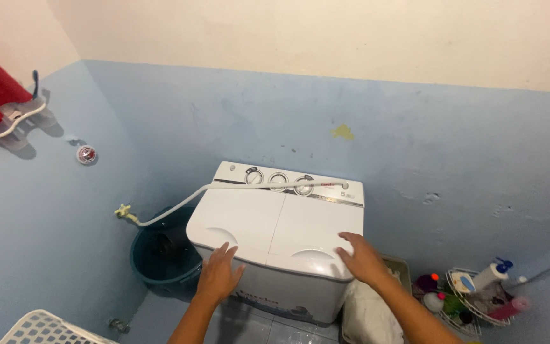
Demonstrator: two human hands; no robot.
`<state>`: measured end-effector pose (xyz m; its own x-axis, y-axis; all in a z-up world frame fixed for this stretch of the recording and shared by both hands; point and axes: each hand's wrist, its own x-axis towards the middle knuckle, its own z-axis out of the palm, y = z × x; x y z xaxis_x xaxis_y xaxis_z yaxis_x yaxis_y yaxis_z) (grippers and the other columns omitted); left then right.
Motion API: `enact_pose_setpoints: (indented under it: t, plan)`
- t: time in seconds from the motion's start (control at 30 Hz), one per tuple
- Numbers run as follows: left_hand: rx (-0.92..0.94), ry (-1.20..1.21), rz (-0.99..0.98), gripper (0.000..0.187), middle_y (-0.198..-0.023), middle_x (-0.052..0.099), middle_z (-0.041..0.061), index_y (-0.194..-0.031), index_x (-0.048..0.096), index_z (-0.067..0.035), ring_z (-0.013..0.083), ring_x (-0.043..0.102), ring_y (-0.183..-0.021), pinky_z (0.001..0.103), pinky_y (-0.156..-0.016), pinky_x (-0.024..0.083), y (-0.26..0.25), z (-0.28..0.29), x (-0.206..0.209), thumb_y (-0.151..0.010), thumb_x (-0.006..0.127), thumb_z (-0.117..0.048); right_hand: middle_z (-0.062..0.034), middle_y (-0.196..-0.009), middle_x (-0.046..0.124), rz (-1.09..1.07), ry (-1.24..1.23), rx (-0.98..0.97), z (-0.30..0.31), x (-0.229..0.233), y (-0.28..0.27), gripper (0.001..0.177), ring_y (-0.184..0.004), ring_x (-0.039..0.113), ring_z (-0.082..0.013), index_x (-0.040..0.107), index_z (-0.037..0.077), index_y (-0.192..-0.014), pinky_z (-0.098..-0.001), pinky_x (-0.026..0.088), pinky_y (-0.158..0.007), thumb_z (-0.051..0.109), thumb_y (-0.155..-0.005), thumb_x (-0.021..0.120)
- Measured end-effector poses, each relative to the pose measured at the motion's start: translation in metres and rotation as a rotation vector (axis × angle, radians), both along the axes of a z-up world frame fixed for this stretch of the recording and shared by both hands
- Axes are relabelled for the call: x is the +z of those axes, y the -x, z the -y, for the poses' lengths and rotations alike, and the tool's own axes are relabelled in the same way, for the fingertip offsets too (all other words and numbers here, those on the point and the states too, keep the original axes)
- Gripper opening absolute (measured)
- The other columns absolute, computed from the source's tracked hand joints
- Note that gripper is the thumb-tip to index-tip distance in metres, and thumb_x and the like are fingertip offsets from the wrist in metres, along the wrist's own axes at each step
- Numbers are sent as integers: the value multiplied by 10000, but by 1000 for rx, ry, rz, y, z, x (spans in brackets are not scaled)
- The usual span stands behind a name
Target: Load clothes into the washing machine for washing.
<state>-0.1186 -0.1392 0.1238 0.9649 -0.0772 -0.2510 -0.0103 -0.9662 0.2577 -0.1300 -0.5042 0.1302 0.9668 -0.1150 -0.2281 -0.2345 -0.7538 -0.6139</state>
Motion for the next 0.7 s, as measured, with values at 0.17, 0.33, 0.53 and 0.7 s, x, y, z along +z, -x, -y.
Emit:
enact_pose_setpoints:
  t: [0.17, 0.33, 0.53, 0.7]
  plan:
    - [-24, 2, 56, 643, -1658, 268, 101, -1533, 383, -185, 314, 219, -1547, 591, -1238, 181, -6, 4, -18, -992, 556, -486, -117, -1466, 536, 248, 59, 140, -20, -24, 3, 515, -1356, 515, -303, 541, 154, -1413, -442, 422, -1130, 400, -965, 600]
    - [-9, -3, 30, 673, -1662, 250, 106, -1547, 356, -194, 326, 205, -1542, 614, -1226, 157, -8, -2, -28, -983, 513, -525, -133, -1500, 497, 229, 89, 156, -62, -17, 11, 563, -1390, 469, -318, 498, 141, -1442, -457, 406, -1129, 445, -970, 544]
    - [-72, 103, 152, 691, -1650, 275, 121, -1553, 349, -160, 342, 214, -1531, 632, -1208, 146, -12, -10, -17, -984, 484, -528, -172, -1559, 433, 356, 200, 191, -100, -22, 6, 596, -1470, 358, -356, 463, 111, -1484, -474, 309, -1205, 464, -1005, 510]
    - [-120, 24, 145, 700, -1661, 231, 141, -1568, 304, -138, 349, 190, -1538, 641, -1210, 111, -13, -13, -9, -1006, 460, -524, -176, -1604, 346, 344, 286, 189, -129, -26, 3, 659, -1500, 273, -374, 413, 103, -1515, -533, 208, -1212, 514, -1003, 463]
